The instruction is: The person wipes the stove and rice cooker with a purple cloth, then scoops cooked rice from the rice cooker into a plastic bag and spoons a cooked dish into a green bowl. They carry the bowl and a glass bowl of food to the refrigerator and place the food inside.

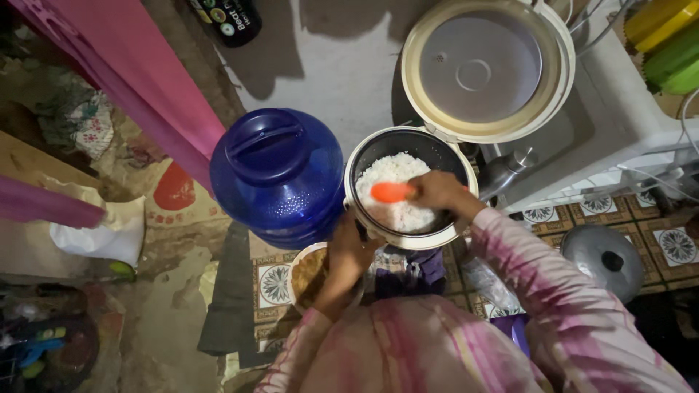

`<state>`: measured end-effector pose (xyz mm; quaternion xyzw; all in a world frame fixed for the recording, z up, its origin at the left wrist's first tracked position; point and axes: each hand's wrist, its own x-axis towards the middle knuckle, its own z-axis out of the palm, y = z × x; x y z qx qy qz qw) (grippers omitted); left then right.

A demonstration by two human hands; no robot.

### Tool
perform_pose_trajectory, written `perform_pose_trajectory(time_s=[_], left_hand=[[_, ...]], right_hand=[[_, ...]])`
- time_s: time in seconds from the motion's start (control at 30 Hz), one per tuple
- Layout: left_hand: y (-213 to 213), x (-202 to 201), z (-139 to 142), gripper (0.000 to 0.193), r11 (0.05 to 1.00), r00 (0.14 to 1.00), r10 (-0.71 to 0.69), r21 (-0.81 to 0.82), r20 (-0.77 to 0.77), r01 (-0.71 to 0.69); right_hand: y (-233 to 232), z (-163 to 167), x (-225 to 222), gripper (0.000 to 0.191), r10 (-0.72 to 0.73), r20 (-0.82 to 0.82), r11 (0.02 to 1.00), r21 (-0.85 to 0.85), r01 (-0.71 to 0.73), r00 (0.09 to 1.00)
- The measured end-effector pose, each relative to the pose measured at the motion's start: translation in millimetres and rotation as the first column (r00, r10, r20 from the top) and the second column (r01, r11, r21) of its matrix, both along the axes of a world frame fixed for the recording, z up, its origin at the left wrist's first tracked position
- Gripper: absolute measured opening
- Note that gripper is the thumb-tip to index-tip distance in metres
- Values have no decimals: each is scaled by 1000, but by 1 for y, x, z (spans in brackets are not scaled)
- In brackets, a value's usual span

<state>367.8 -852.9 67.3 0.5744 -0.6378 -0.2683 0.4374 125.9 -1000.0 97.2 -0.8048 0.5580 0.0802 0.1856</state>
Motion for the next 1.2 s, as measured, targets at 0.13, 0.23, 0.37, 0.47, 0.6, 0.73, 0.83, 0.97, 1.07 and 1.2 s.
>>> perform_pose_trajectory(time_s=[0.13, 0.23, 0.37, 0.47, 0.6, 0.73, 0.83, 0.97, 1.07, 1.2], left_hand=[[-2, -3, -15, 92, 999, 999, 33, 2, 39, -33], [-2, -4, -15, 95, 999, 998, 40, -23, 56, -39], [-4, -2, -4, 95, 989, 996, 18, 143, 85, -30], [-2, 0, 5, 91, 997, 999, -6, 81, 38, 3], [-3, -1, 14, 80, 993, 998, -1, 117, 60, -6], [-1, 2, 21, 67, 966, 999, -41, 255, 11, 37], [2, 3, 24, 68, 989, 998, -58, 133, -8, 58], [1, 3, 22, 73, 998, 998, -63, -16, -6, 63], [-2, 3, 18, 77, 994, 996, -70, 86, 57, 65], [-2, 4, 17, 81, 997, 996, -71, 27, 43, 70]], right_hand=[[-7, 9, -24, 45, -77, -18, 976, 200, 80, 997], [-6, 4, -35, 38, 168, -171, 962, 242, -124, 971], [-12, 1, -42, 29, 260, -421, 965, 90, -246, 869], [-18, 8, -44, 25, 252, -467, 954, -24, -297, 847], [-12, 19, -44, 36, 211, -214, 953, -170, -249, 954], [-9, 26, -50, 44, 114, -37, 973, -199, -119, 993], [-26, 25, -54, 36, -13, 24, 960, -279, 19, 1000], [-49, 2, -42, 24, -126, -160, 934, -352, 62, 979], [-38, -21, -26, 20, -23, -128, 944, -329, -21, 991], [7, -21, -25, 18, 200, -77, 933, -288, -214, 977]])
